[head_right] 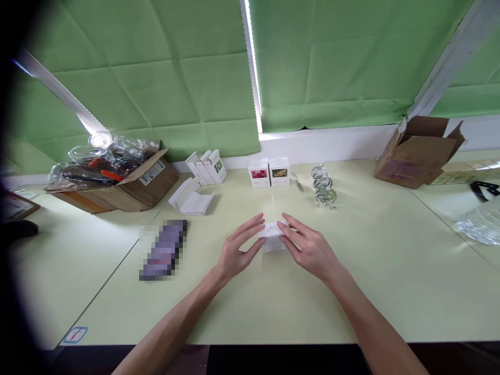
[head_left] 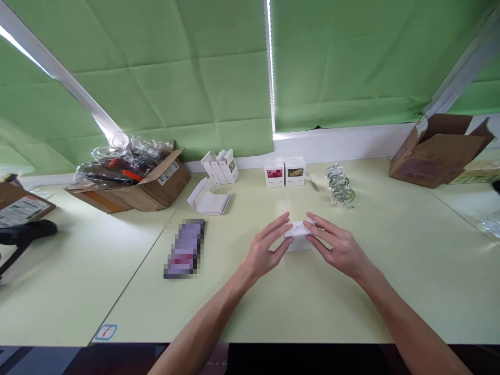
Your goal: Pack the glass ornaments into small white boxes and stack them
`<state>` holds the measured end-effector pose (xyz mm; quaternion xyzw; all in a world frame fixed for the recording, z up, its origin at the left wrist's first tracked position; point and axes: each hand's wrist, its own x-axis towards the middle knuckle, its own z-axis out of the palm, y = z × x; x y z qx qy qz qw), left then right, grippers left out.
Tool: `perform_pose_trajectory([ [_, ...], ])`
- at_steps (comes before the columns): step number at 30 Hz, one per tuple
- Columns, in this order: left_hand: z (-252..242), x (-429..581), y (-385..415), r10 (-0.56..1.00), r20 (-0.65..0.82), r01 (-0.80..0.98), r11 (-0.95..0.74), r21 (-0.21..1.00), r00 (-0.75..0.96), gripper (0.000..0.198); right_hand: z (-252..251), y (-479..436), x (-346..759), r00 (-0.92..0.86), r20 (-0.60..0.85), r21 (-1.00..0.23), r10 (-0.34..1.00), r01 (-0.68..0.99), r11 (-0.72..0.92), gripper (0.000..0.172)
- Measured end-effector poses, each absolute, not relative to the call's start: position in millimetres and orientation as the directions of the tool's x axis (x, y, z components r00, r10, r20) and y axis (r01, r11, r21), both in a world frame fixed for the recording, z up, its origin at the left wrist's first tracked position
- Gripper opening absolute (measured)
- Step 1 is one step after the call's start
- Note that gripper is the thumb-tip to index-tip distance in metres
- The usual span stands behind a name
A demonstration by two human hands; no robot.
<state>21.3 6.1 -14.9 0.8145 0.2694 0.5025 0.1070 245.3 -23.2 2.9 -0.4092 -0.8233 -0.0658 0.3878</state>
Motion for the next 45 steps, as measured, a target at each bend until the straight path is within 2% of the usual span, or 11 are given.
perform_pose_trajectory([
  [3,-15,25,3,0.705,0.655,0.334,-0.707,0.623,0.271,0.038,-7,-26,240,-0.215,0.723,-0.246,0.657,0.808,0.535,0.036],
  [6,-18,29,-1,0.707,0.681,0.405,-0.689,0.601,0.193,0.025,-16,-31,230,-0.103,0.657,-0.316,0.747,0.862,0.397,0.040],
  [12,-25,35,-13,0.656,0.711,0.458,-0.728,0.510,0.252,0.044,-12,-40,210,-0.367,0.301,-0.647,0.880,0.599,0.471,0.059],
  [16,-27,30,-11,0.670,0.673,0.316,-0.742,0.591,0.315,0.041,-12,-37,205,-0.264,0.194,-0.713,0.945,0.624,0.321,0.038],
  [19,-27,21,0,0.754,0.600,0.374,-0.656,0.656,0.269,0.049,-17,-30,209,-0.179,0.182,-0.714,0.967,0.652,0.255,0.027],
  [22,-27,12,12,0.850,0.468,0.433,-0.527,0.732,0.243,0.072,-18,-22,221,-0.264,0.148,-0.782,0.953,0.559,0.276,0.031],
  [24,-27,8,18,0.889,0.314,0.406,-0.436,0.803,0.332,0.070,-16,-19,228,-0.352,0.133,-0.822,0.927,0.483,0.301,0.036],
  [28,-31,7,23,0.870,0.096,0.372,-0.304,0.877,0.484,0.038,-15,-15,233,-0.326,0.142,-0.738,0.935,0.595,0.319,0.034],
  [32,-34,7,37,0.923,0.082,0.471,-0.266,0.841,0.375,0.041,-22,-14,234,-0.200,0.165,-0.557,0.966,0.789,0.259,0.039],
  [38,-29,5,93,0.970,0.116,0.489,-0.209,0.847,0.214,0.039,-36,-11,237,-0.240,0.320,-0.384,0.917,0.852,0.357,0.031],
  [45,-23,10,160,0.986,0.117,0.480,-0.162,0.862,0.121,0.038,-35,-11,238,-0.259,0.298,-0.355,0.919,0.863,0.359,0.032],
])
